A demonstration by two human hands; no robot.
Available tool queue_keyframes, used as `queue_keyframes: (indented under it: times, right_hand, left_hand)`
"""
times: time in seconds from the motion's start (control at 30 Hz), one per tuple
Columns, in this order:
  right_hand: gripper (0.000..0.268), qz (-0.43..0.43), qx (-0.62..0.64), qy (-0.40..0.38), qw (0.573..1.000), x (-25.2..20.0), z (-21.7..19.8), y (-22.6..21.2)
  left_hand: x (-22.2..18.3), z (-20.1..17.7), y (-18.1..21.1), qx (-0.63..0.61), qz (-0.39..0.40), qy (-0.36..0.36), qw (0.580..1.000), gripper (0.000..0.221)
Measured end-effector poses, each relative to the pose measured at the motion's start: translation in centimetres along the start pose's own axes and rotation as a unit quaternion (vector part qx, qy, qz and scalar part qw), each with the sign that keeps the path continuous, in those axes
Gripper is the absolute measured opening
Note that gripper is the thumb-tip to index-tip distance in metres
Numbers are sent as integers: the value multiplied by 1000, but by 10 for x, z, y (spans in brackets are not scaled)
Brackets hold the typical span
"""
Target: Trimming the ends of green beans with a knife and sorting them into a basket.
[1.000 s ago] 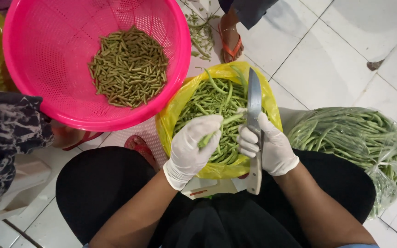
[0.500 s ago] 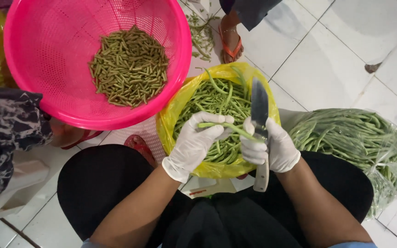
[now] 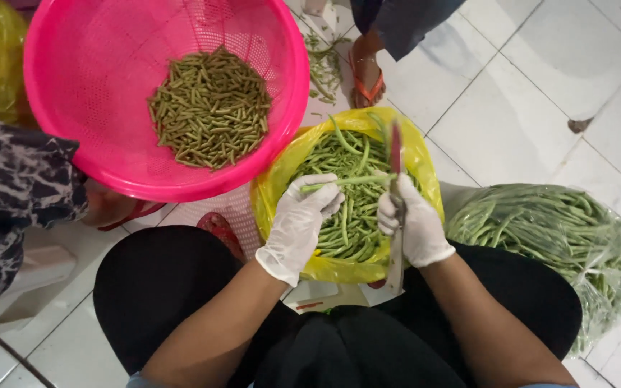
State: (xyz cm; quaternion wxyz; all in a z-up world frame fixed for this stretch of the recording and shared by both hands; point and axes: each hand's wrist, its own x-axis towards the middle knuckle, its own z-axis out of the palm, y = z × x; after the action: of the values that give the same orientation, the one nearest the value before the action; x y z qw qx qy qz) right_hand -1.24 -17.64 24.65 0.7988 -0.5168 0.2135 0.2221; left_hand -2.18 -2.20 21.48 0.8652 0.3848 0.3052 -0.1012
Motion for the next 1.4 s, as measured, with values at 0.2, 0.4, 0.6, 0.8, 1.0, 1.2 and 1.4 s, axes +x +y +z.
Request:
queue_keyframes:
  times: [0.2, 0.4, 0.6, 0.8, 1.0, 1.2, 1.4]
  right_hand:
    - [48, -82, -63, -134, 986, 4, -11, 27]
    - [39, -133, -76, -191, 969, 21, 34, 28]
    - [31, -124, -213, -198, 949, 71, 105, 18]
    - [46, -108, -347, -168, 916, 149, 186, 36]
    - [59, -10, -364, -136, 921, 160, 181, 12]
    - [39, 5, -230, -197, 953, 79, 115, -33]
    - [48, 120, 134, 37, 983, 44, -31, 9]
  left_hand:
    - [-3, 1, 1, 13, -16, 32, 999, 25]
    - [3, -1, 17, 69, 63, 66, 993, 23]
    - [25, -32, 54, 38, 189, 117, 974, 23]
    - [55, -71, 86, 92, 345, 210, 910, 21]
    - [140, -142, 71, 330, 360, 279, 826, 101]
    - [120, -78, 6, 637, 109, -60, 761, 28]
    - [152, -116, -113, 929, 100, -150, 324, 26]
